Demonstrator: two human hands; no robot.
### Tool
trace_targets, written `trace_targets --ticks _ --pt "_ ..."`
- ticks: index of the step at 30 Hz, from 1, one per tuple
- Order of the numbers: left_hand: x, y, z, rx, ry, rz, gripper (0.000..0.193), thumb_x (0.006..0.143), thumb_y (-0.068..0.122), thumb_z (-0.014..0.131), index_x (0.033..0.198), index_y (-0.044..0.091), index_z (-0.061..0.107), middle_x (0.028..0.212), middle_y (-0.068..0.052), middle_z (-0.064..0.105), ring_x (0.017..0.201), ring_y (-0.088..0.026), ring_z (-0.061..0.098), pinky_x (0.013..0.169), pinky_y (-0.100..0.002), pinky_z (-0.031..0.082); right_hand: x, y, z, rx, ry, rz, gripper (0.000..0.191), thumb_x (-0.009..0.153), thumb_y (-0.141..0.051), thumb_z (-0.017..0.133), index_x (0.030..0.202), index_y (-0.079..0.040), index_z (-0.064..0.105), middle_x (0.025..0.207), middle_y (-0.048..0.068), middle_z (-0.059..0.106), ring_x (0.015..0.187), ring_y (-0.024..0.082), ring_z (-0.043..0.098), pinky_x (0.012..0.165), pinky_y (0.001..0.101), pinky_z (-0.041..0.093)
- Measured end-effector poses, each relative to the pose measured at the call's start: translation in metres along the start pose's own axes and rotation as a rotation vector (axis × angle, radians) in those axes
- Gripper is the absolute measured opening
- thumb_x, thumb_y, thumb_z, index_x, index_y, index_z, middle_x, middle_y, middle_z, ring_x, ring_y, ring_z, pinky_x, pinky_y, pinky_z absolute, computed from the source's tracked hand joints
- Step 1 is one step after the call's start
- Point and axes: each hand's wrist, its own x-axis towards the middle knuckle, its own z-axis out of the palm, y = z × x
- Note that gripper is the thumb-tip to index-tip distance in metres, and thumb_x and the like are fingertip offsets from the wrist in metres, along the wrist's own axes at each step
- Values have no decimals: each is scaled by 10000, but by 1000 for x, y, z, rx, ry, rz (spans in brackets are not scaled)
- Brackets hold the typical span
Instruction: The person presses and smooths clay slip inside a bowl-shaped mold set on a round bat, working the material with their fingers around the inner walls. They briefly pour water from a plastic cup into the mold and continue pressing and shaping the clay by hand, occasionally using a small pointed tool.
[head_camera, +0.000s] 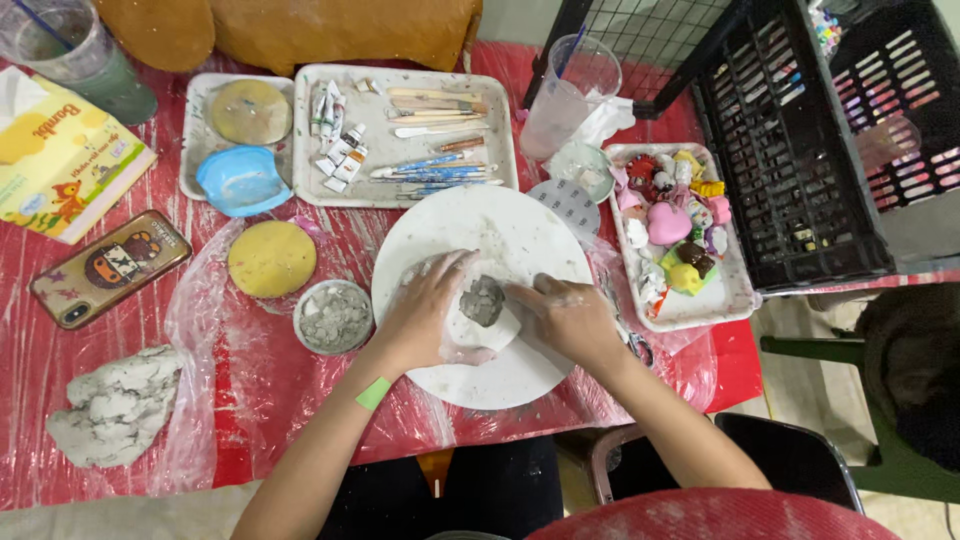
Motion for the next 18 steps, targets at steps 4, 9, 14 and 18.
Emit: trace_targets --ticks 4,9,14,18 --pt "0 0 2 -9 11 -2 1315 569 679 882 1567 90 262 1573 -195 340 1448 -404 344 1144 -602 284 7 2 1 -17 -18 -55 376 833 -214 710 1202 -286 714 825 15 660 696 232 704 578 389 553" --pt "1 0 -1 -35 -20 -30 1305 555 660 884 1564 103 273 1575 -169 358 1456 -386 359 1156 -588 299 13 9 0 -3 -53 -170 438 819 -268 756 1253 -255 701 812 49 638 650 263 675 586 406 549" --pt "3 1 -5 -68 -26 -19 1306 536 627 908 1553 106 275 1560 -169 358 1427 -400 391 1147 -552 332 1 24 -5 -49 -50 -155 514 721 -188 735 1223 -301 718 850 11 643 746 228 683 613 370 554" --pt "2 3 -7 -64 -28 3 1298 546 605 910 1563 108 274 1562 -174 359 1413 -409 423 1134 -532 369 6 23 3 -44 61 -203 420 747 -254 761 1164 -288 739 870 17 661 712 239 660 606 385 539"
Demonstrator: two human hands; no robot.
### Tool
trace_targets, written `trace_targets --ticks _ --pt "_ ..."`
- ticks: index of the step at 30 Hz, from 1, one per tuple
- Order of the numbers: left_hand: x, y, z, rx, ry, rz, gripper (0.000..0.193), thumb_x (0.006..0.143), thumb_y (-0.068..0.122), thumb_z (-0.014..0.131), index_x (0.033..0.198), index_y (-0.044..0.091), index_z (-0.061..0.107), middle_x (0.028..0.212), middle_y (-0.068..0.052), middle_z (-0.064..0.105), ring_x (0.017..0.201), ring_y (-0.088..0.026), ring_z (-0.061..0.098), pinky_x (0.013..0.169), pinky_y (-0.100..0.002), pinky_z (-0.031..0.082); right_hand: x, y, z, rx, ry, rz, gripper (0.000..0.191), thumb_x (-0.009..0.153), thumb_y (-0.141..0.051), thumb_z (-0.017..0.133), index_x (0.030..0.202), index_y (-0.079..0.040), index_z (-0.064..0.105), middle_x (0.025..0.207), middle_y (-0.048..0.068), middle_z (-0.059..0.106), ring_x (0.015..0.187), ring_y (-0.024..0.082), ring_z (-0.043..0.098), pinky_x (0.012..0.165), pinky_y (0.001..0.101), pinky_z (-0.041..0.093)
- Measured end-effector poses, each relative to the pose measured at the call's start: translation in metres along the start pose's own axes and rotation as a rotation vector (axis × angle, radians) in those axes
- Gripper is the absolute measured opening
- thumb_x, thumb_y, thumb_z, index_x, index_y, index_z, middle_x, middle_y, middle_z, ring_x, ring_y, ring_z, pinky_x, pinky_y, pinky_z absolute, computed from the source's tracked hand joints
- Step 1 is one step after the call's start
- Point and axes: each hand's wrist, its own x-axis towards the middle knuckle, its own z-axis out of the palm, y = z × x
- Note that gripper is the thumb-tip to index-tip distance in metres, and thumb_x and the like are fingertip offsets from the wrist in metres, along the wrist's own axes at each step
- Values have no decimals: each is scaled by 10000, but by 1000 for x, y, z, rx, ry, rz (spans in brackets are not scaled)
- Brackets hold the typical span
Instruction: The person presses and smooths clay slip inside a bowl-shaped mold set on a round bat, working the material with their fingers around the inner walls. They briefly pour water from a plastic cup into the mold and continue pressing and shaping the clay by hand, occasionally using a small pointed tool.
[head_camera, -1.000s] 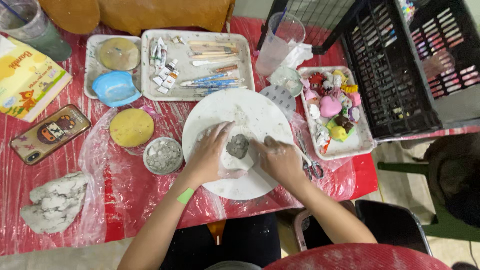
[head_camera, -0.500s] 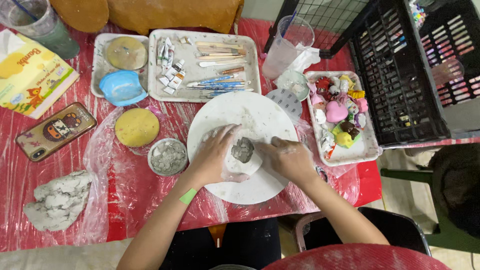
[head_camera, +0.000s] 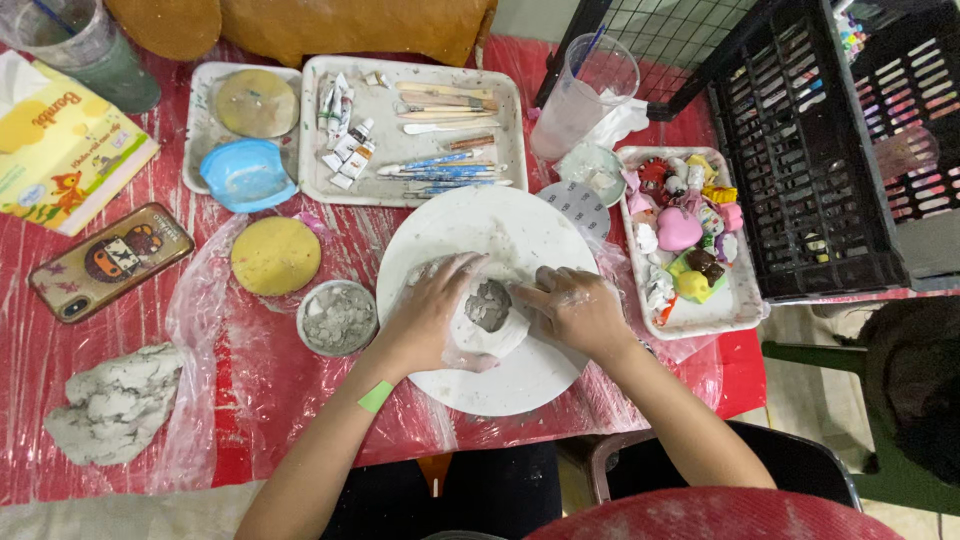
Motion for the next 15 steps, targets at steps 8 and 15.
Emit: trace_targets --ticks 8,15 --pt "1 1 -4 20 -9 -27 1292 529 610 915 1555 119 303 1554 -155 380 1411 -401 417 1143 -540 350 6 2 -7 32 11 -1 365 785 -241 749 1149 -272 747 871 -7 674 758 214 678 620 381 558" --pt "2 -7 -3 8 23 65 1272 545 591 932 1557 110 330 1560 -166 386 1419 -394 424 1178 -550 311 13 1 -5 117 109 -25 317 821 -275 758 1135 -233 757 884 1 695 717 229 674 593 385 551"
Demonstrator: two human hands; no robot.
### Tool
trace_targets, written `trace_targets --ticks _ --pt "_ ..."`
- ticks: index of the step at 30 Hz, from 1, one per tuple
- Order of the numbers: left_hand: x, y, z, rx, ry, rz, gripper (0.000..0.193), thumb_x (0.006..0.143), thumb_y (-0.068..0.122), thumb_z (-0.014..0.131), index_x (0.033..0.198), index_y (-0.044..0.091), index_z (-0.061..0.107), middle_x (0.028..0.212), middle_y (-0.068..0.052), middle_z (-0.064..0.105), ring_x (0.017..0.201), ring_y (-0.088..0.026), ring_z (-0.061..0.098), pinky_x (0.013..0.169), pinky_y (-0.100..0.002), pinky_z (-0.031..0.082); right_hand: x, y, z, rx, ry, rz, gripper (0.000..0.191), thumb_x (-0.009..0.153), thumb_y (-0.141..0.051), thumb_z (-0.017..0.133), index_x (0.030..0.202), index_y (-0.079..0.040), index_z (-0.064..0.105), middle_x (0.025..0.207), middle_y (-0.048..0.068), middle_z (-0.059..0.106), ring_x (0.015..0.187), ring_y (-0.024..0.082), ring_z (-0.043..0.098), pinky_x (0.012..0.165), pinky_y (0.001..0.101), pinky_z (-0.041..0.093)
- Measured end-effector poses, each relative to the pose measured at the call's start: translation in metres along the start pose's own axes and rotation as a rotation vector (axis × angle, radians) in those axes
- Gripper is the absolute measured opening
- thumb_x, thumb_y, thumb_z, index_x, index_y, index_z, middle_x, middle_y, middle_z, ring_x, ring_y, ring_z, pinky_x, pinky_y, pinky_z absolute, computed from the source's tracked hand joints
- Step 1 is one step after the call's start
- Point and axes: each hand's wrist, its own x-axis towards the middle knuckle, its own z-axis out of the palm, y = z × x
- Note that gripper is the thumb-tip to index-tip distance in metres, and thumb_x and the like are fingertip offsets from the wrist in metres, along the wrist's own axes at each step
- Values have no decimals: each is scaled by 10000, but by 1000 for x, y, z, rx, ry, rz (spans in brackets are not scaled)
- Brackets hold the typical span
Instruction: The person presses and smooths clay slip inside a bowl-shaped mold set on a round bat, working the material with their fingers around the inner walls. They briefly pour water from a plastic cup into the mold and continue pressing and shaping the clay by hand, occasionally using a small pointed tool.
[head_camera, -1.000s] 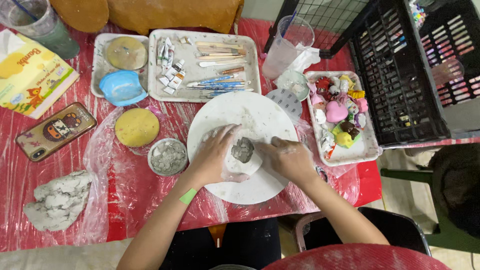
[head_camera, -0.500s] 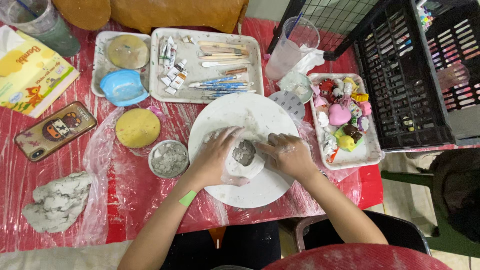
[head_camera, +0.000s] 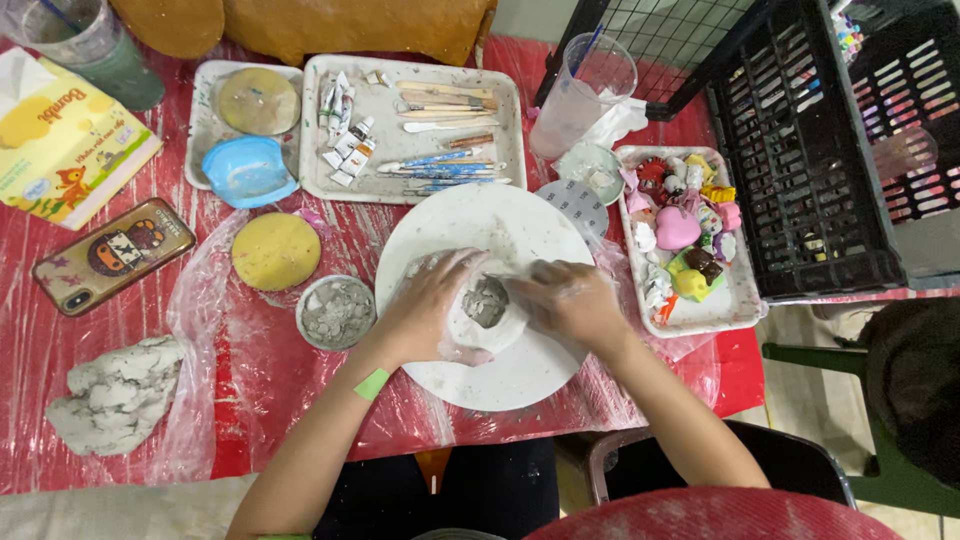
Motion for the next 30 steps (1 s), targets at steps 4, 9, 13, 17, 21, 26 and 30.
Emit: trace_targets --ticks 4,9,13,17,21,26,30 --pt "1 -2 -1 -19 -29 -46 1279 513 593 921 1540 113 329 1555 -168 378 1417 -404 407 1153 -539 337 0 3 -8 2 -113 56 332 763 -240 757 1094 -233 771 810 21 675 704 248 684 582 403 544" --pt "-1 3 4 -11 17 -75 1287 537 611 925 1543 95 308 1544 -181 381 1426 -416 383 1150 -557 329 -7 -16 -11 99 -35 156 347 750 -224 757 1097 -233 764 923 63 717 695 269 692 540 399 542" --pt "-2 4 5 4 9 -78 1289 537 608 923 1542 91 304 1539 -181 378 1417 -415 380 1138 -550 339 -4 -34 1 115 -176 173 369 777 -242 768 1146 -238 750 881 32 705 765 274 706 633 423 556" --pt "-1 3 2 0 15 -63 1261 546 611 912 1535 96 322 1532 -165 402 1419 -398 399 1139 -537 360 -3 -39 8 47 -107 149 381 781 -266 770 1158 -230 735 945 61 713 764 281 702 621 415 558" --pt "-1 4 2 -22 24 -58 1249 555 609 905 1535 95 327 1534 -158 411 1422 -385 411 1125 -532 376 -6 -36 11 -11 -93 142 443 720 -228 740 1163 -241 744 926 57 707 773 274 708 605 412 560" --pt "-2 3 4 -23 38 -44 1246 563 606 904 1540 90 327 1537 -166 404 1416 -398 410 1125 -539 371 -14 -35 12 -38 -136 326 257 889 -252 730 1145 -262 738 869 11 689 761 240 709 622 398 568" --pt "-2 2 6 -4 63 -14 1245 578 612 905 1538 81 316 1528 -184 396 1418 -407 406 1132 -545 361 -17 -40 10 7 -70 175 358 815 -223 722 1173 -232 726 952 29 706 748 253 702 609 403 565"
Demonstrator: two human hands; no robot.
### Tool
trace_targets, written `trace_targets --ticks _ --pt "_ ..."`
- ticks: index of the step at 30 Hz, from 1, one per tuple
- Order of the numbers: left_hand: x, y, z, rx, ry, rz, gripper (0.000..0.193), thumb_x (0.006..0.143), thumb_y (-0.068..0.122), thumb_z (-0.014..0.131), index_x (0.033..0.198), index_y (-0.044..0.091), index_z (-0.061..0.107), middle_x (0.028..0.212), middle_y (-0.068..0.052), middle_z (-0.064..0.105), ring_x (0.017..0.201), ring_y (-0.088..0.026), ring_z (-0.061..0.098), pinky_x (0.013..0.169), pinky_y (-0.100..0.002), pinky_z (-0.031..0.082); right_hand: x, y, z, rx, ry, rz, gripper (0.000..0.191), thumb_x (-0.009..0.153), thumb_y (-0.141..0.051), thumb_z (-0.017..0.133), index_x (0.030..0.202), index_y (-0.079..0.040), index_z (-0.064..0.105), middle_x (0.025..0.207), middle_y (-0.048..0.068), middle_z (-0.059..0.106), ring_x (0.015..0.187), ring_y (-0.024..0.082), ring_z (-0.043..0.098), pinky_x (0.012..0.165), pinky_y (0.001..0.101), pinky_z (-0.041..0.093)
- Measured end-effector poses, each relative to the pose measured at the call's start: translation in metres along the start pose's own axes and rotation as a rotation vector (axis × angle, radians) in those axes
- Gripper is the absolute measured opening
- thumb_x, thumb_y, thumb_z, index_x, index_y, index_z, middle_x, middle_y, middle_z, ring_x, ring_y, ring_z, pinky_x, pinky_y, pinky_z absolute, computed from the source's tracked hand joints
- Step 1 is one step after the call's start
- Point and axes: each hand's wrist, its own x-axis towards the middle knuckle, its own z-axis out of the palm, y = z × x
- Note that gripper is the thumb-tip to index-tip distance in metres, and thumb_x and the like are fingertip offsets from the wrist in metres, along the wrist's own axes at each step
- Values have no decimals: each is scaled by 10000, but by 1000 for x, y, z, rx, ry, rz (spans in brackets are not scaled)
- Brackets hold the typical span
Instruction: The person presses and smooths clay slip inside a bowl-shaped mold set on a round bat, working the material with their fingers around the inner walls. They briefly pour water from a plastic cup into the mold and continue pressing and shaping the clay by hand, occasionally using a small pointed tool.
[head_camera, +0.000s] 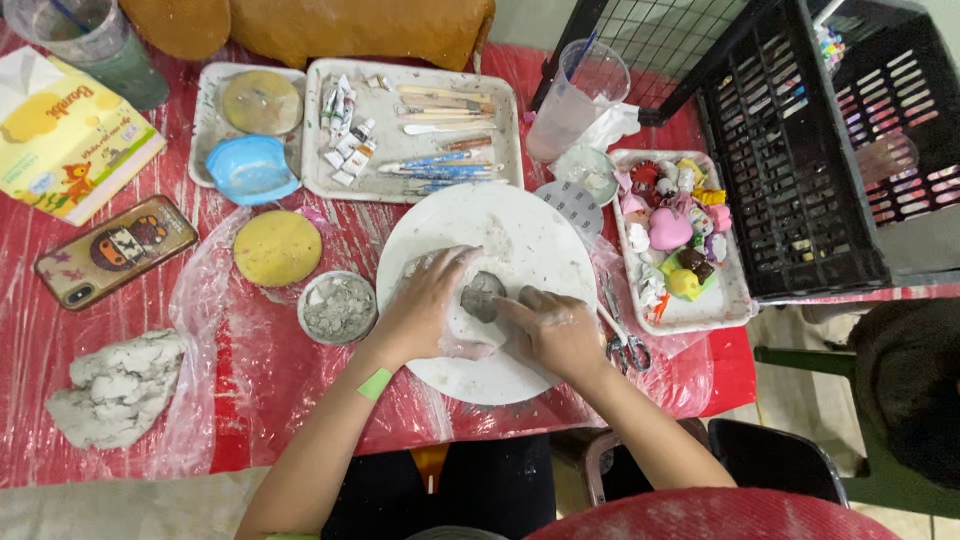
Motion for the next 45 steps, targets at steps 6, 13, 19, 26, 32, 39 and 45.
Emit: trace_targets --ticks 6,13,19,26,32,39,45 --pt "1 0 -2 -2 -49 -47 1263 564 610 902 1552 103 302 1537 -172 396 1414 -402 407 1122 -540 371 10 2 4 -57 -6 -52 407 780 -247 740 1186 -276 734 932 32 693 771 262 705 645 408 567" --pt "4 -4 -2 -4 -96 -73 1309 535 627 921 1558 126 276 1577 -170 346 1438 -401 374 1134 -561 322 5 -7 13 -95 28 149 310 838 -215 731 1146 -240 745 838 28 665 701 229 683 580 386 548" --pt "0 -3 2 -40 -49 -51 1289 559 617 905 1576 133 277 1582 -164 363 1452 -407 384 1153 -552 351 2 -13 8 -102 83 196 272 846 -177 716 1110 -234 745 783 28 640 702 228 682 580 393 544" --pt "2 -4 1 -13 -67 -58 1301 554 626 905 1569 118 269 1577 -191 348 1434 -425 379 1143 -559 344 3 -9 4 -53 -27 -27 276 836 -207 736 1111 -198 715 847 32 641 720 225 690 592 394 562" --pt "1 -1 2 8 -31 -26 1322 548 635 912 1568 96 267 1560 -217 348 1440 -435 354 1158 -576 305 15 -9 12 -80 29 110 492 720 -156 718 1209 -204 690 914 60 663 767 257 695 642 404 573" --pt "1 1 1 -6 -31 -58 1320 546 641 915 1562 104 264 1555 -203 364 1433 -428 358 1147 -573 316 0 -5 -3 -46 -73 188 420 812 -163 713 1225 -238 694 871 38 657 800 255 698 690 416 565" --pt "0 -1 0 -9 -77 -95 1327 537 649 904 1566 101 270 1569 -193 369 1449 -404 375 1158 -561 329 7 -1 -4 -280 -4 -57 526 764 -158 707 1285 -235 695 889 31 692 732 229 694 660 374 567"
